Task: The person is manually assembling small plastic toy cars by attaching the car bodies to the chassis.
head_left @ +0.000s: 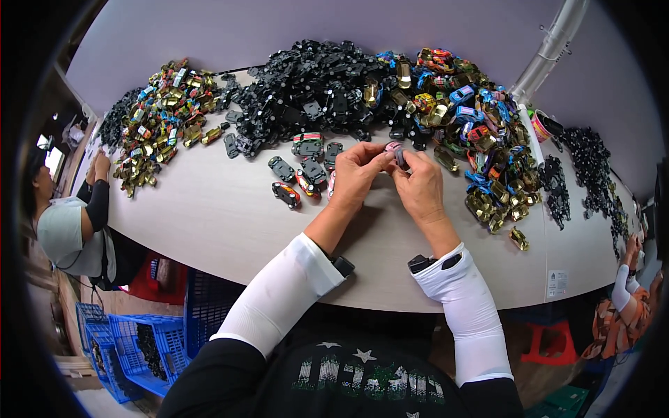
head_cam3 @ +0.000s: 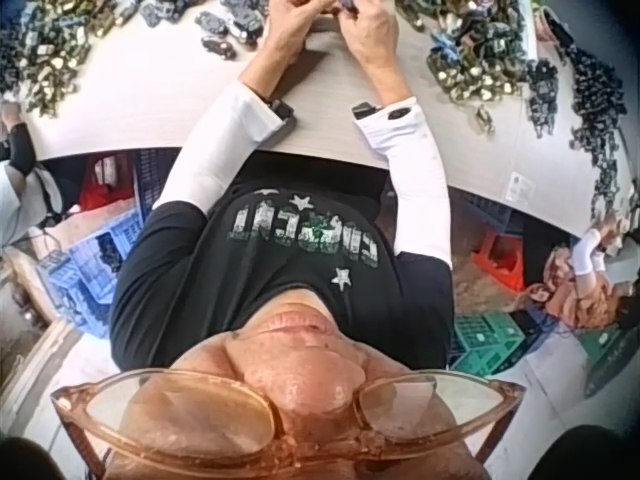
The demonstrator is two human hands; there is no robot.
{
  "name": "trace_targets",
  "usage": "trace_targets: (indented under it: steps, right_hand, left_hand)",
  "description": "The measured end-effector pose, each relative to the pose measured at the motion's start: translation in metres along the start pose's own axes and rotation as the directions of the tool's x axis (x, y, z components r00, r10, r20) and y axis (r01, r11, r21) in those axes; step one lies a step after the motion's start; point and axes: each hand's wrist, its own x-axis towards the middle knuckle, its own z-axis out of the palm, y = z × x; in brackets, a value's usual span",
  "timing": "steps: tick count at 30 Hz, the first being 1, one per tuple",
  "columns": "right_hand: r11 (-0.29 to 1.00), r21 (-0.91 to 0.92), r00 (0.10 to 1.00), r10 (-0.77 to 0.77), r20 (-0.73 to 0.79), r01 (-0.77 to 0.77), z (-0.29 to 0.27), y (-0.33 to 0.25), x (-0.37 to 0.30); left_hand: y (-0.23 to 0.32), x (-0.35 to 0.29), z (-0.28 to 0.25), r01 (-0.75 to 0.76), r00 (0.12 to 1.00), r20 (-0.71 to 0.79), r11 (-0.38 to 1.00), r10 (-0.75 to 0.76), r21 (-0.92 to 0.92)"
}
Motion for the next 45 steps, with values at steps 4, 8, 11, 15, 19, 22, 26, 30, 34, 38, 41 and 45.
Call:
trace_targets:
  steps: [4, 8, 11, 15, 19, 22, 26, 30, 34, 38, 41, 45]
  right_hand:
    - [0.999, 0.024, 0.994, -0.043, -0.097, 0.046, 0.007, 0.008, 0.0]
    - [0.358, 0.678, 0.756, 0.445, 0.48, -0.642, -0.013, 0.009, 0.009]
    - [0.331, 0.756, 0.785, 0.498, 0.369, -0.565, -0.001, 0.012, 0.006]
    - [0.544, 0.754, 0.921, 0.323, 0.217, -0.368, -0.001, 0.012, 0.008]
    - [0.842, 0.516, 0.987, 0.113, 0.113, -0.155, 0.006, 0.011, 0.004]
    - [0.884, 0.439, 0.985, 0.115, 0.13, -0.161, 0.004, 0.007, 0.003]
    - [0.893, 0.439, 0.994, 0.061, 0.094, -0.096, 0.006, 0.009, 0.004]
    - [0.944, 0.33, 0.997, -0.021, 0.069, -0.003, 0.002, 0.005, 0.003]
    - [0.957, 0.285, 0.997, -0.065, 0.044, 0.049, 0.005, 0.012, 0.002]
    - [0.908, 0.418, 0.998, 0.016, 0.055, -0.038, 0.002, 0.01, 0.003]
    - [0.708, 0.678, 0.977, 0.078, 0.199, -0.195, 0.0, 0.016, 0.007]
    - [0.621, 0.63, 0.878, 0.24, 0.414, -0.467, -0.002, 0.032, 0.01]
  left_hand:
    - [-0.005, 0.002, 0.0, 0.063, 0.988, -0.133, 0.989, -0.081, -0.136]
    - [-0.009, 0.004, -0.002, -0.01, 0.986, -0.166, 0.98, -0.023, -0.198]
    - [-0.01, 0.0, -0.003, 0.08, 0.997, 0.007, 0.997, -0.08, -0.002]
    - [-0.007, 0.001, -0.006, 0.101, 0.984, 0.152, 0.992, -0.089, -0.074]
    - [0.001, -0.001, -0.001, 0.139, 0.99, -0.006, 0.99, -0.138, 0.022]
    - [-0.003, -0.001, -0.005, 0.193, 0.979, 0.06, 0.98, -0.195, 0.039]
    - [-0.007, 0.002, -0.006, 0.221, 0.975, 0.003, 0.971, -0.222, -0.091]
    - [-0.006, 0.001, -0.007, 0.219, 0.976, 0.0, 0.972, -0.22, -0.091]
    - [-0.005, 0.0, -0.005, 0.213, 0.977, -0.005, 0.977, -0.214, -0.016]
    - [-0.01, 0.003, -0.008, 0.07, 0.995, 0.071, 0.997, -0.071, 0.023]
    - [-0.006, -0.001, -0.002, 0.178, 0.981, 0.099, 0.974, -0.165, -0.139]
    - [-0.009, 0.004, -0.01, 0.297, 0.947, 0.146, 0.953, -0.286, -0.059]
